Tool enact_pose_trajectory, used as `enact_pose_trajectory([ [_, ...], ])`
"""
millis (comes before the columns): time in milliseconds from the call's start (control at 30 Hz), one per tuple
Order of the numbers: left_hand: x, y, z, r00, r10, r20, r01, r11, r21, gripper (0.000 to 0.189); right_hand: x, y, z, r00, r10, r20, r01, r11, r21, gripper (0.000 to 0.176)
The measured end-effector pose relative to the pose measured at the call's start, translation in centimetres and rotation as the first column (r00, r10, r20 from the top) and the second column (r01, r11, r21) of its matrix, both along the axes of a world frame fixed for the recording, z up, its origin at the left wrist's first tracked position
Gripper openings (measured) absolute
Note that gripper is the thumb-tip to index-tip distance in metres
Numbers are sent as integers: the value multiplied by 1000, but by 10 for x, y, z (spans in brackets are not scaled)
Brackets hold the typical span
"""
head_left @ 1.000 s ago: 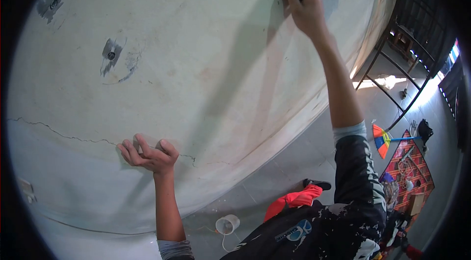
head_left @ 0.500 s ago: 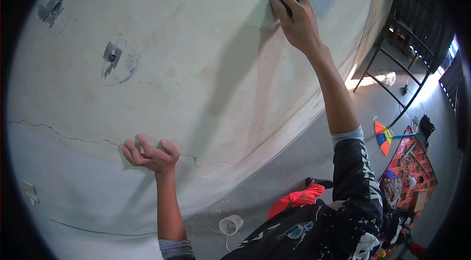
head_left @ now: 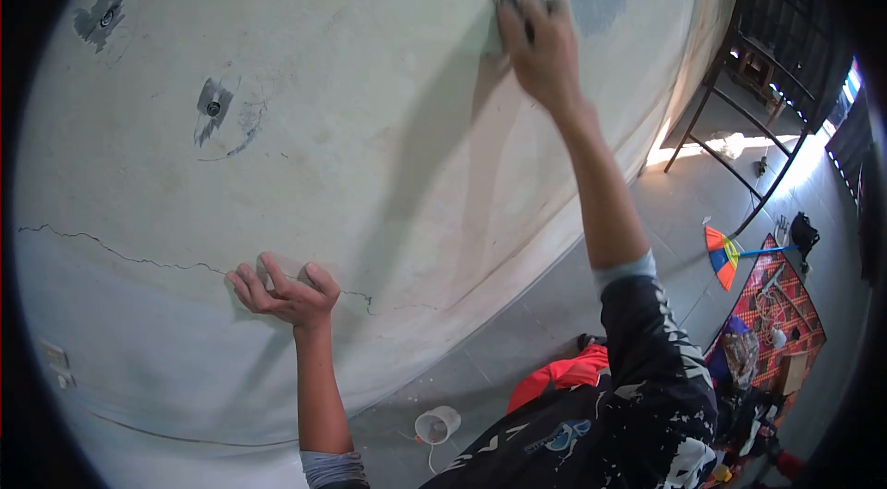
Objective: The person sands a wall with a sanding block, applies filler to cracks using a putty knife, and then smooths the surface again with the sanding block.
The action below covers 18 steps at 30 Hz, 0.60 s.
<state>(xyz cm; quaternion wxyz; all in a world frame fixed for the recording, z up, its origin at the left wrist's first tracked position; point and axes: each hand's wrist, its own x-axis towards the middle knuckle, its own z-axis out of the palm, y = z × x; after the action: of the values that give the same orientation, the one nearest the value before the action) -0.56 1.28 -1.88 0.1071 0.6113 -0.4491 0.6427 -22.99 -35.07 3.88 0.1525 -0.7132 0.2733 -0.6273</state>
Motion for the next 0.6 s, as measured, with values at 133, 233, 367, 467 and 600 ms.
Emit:
enact_pose_trajectory([
  [133, -2, -1, 1, 1000, 0, 1, 0, 1000, -14, 60, -27, 21, 64, 977, 215, -10, -201, 927, 316, 38],
  [233, 0, 0, 0, 1000, 0, -2, 0, 1000, -17, 60, 11, 11, -8, 997, 29, 69, -31, 999, 22, 56],
  [367, -2, -1, 2, 1000, -22, 2, 22, 1000, -22, 59, 30, 99, -151, 989, 144, -18, -141, 982, 126, 62],
  [467, 0, 1, 2, 1000, -15, 16, 15, 1000, -12, 58, 34, 125, -208, 983, 168, -71, -149, 964, 220, 65],
  [600, 2, -1, 2, 999, -3, 40, 3, 1000, 19, 57, 42, 46, -187, 974, -158, 163, 99, 942, 320, 53],
])
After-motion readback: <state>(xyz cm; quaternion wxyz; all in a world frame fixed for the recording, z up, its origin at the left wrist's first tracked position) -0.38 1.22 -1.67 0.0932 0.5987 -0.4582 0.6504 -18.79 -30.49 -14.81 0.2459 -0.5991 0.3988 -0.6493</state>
